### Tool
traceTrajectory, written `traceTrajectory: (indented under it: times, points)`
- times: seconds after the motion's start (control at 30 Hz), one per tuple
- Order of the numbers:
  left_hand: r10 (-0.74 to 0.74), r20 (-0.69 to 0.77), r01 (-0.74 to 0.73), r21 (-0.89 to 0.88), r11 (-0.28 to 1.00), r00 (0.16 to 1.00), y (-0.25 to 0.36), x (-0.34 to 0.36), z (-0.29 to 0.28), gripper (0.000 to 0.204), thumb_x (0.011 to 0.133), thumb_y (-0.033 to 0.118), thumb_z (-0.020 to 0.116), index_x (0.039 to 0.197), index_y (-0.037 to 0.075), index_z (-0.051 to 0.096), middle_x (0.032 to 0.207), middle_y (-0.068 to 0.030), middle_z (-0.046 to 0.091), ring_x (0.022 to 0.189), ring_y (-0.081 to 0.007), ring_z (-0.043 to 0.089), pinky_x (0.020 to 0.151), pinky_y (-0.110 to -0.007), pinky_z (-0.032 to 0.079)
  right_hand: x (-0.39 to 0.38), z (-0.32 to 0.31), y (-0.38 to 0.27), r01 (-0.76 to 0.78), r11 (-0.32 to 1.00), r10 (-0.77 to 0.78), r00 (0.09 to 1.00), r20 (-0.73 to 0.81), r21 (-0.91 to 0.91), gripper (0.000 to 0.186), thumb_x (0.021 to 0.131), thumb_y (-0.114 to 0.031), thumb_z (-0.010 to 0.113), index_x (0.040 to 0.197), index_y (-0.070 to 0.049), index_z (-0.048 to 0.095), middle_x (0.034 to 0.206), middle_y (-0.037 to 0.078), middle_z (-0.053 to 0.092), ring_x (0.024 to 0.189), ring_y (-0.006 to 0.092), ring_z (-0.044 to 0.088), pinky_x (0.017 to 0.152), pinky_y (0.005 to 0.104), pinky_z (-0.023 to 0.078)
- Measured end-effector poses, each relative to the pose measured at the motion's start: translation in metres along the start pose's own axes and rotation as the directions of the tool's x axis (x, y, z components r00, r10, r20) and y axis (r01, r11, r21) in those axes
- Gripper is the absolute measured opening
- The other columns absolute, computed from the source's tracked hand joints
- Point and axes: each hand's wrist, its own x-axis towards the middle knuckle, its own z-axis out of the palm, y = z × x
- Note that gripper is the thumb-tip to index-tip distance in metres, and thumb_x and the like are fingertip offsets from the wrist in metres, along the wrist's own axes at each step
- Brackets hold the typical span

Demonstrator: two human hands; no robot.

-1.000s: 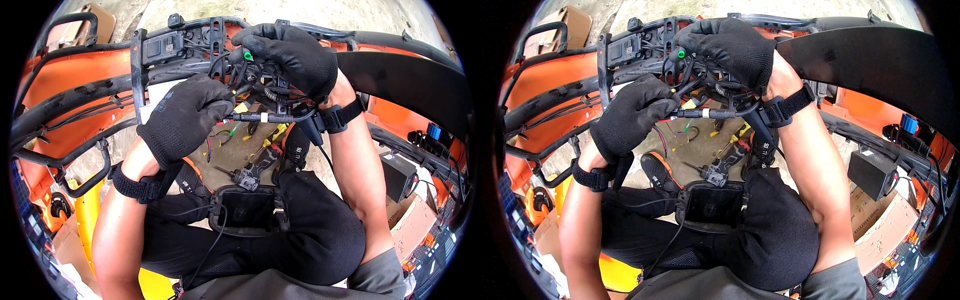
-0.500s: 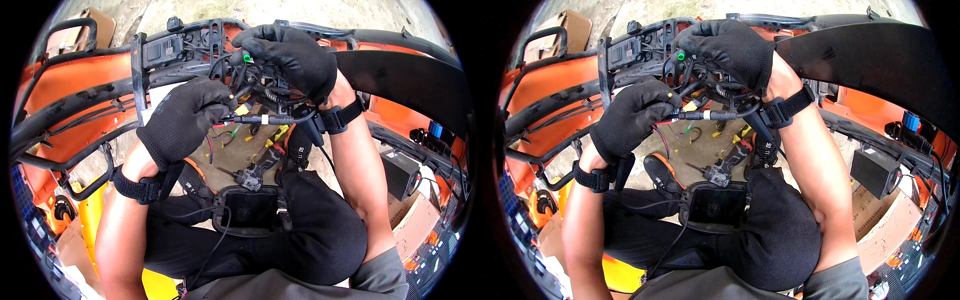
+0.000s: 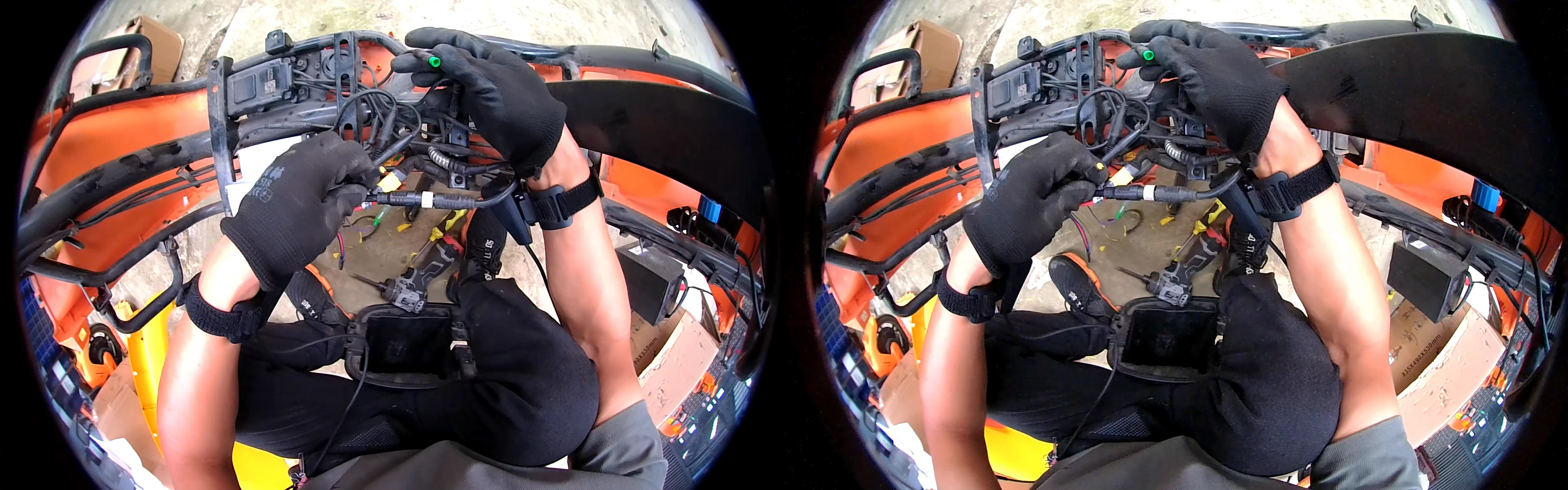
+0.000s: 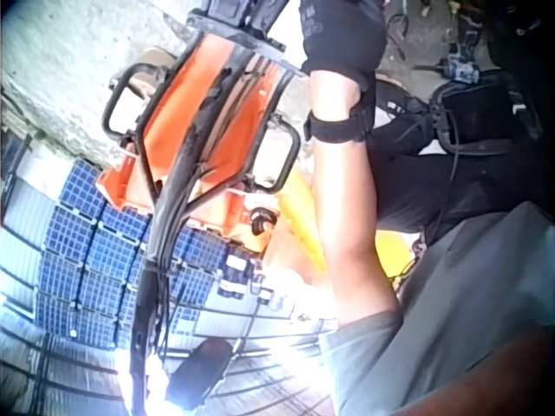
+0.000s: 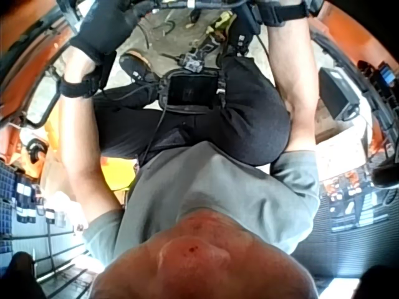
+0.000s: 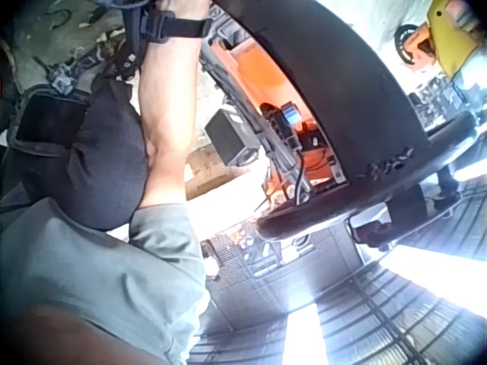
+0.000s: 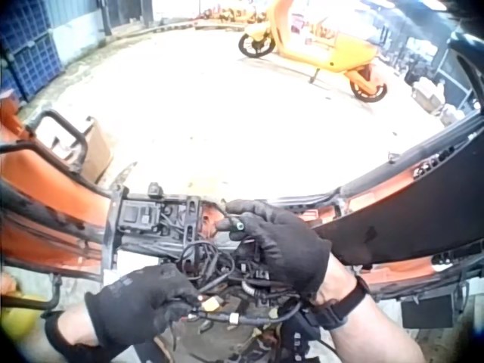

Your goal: The person connects wires and adjusts electrical components on a motorcycle chassis by hand.

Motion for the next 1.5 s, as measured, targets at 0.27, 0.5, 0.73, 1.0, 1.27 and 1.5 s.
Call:
traceTrajectory:
  times: [0.27,0.5,0.73,1.0,1.27,1.5]
  points:
    - [0.024,0.018,-0.025,0.053,0.998,1.0,0.002,-0.002,0.003,0.017,0.085,-0.003,0.064,0.101,-0.001,0.061,0.093,-0.0172,0.06,0.086,-0.0361,0.059,0.078,-0.042,0.049,-0.009,-0.001,-0.01,-0.042,0.995,0.036,0.997,-0.074,-0.091,0.04,0.11,-0.024,0.051,0.141,0.0,0.055,0.122,0.009,0.07,0.1,0.0122,0.066,0.089,0.0271,0.054]
    - [0.033,0.016,-0.035,0.135,0.99,0.999,0.004,-0.001,0.004,0.016,0.086,-0.002,0.065,0.101,0.001,0.062,0.095,-0.017,0.062,0.09,-0.0386,0.061,0.078,-0.043,0.049,-0.021,-0.003,-0.002,0.076,0.665,-0.324,0.926,-0.196,-0.743,0.035,0.1,-0.01,0.063,0.133,0.001,0.06,0.109,0.01,0.074,0.095,0.0173,0.068,0.086,0.0303,0.054]
    - [0.043,0.021,-0.046,0.204,0.978,0.999,0.001,-0.005,0.007,0.017,0.086,-0.002,0.066,0.102,0.002,0.063,0.094,-0.0168,0.063,0.092,-0.0394,0.062,0.079,-0.045,0.05,-0.028,0.01,-0.016,-0.086,0.509,-0.052,0.99,-0.13,-0.857,0.017,0.096,-0.013,0.068,0.107,0.0,0.069,0.083,0.013,0.071,0.075,0.0184,0.068,0.07,0.0334,0.053]
    - [-0.024,0.007,0.021,0.321,0.947,1.0,0.01,-0.011,0.01,0.018,0.086,-0.001,0.064,0.104,0.003,0.062,0.095,-0.0197,0.064,0.093,-0.0427,0.063,0.079,-0.047,0.051,-0.023,0.024,-0.015,0.114,0.74,-0.33,0.92,-0.211,-0.662,0.017,0.099,-0.021,0.064,0.101,-0.005,0.064,0.084,0.017,0.068,0.078,0.0333,0.069,0.069,0.0404,0.053]
    - [-0.075,-0.16,0.133,0.394,0.91,0.984,0.016,-0.012,0.012,0.021,0.088,0.0,0.06,0.109,0.003,0.062,0.099,-0.0211,0.066,0.09,-0.0422,0.066,0.075,-0.049,0.052,-0.012,0.022,-0.009,0.113,0.762,-0.371,0.883,-0.288,-0.638,0.018,0.103,-0.021,0.059,0.105,-0.003,0.063,0.085,0.012,0.068,0.077,0.0242,0.065,0.07,0.0345,0.051]
    - [-0.055,-0.24,0.154,0.42,0.894,0.969,0.015,-0.01,0.011,0.023,0.088,0.0,0.062,0.111,0.003,0.063,0.098,-0.0207,0.066,0.09,-0.0415,0.067,0.076,-0.048,0.053,-0.01,0.013,-0.01,0.062,0.846,-0.25,0.923,-0.291,-0.529,0.017,0.107,-0.016,0.056,0.111,-0.002,0.063,0.09,0.002,0.068,0.078,0.0061,0.061,0.07,0.0238,0.05]
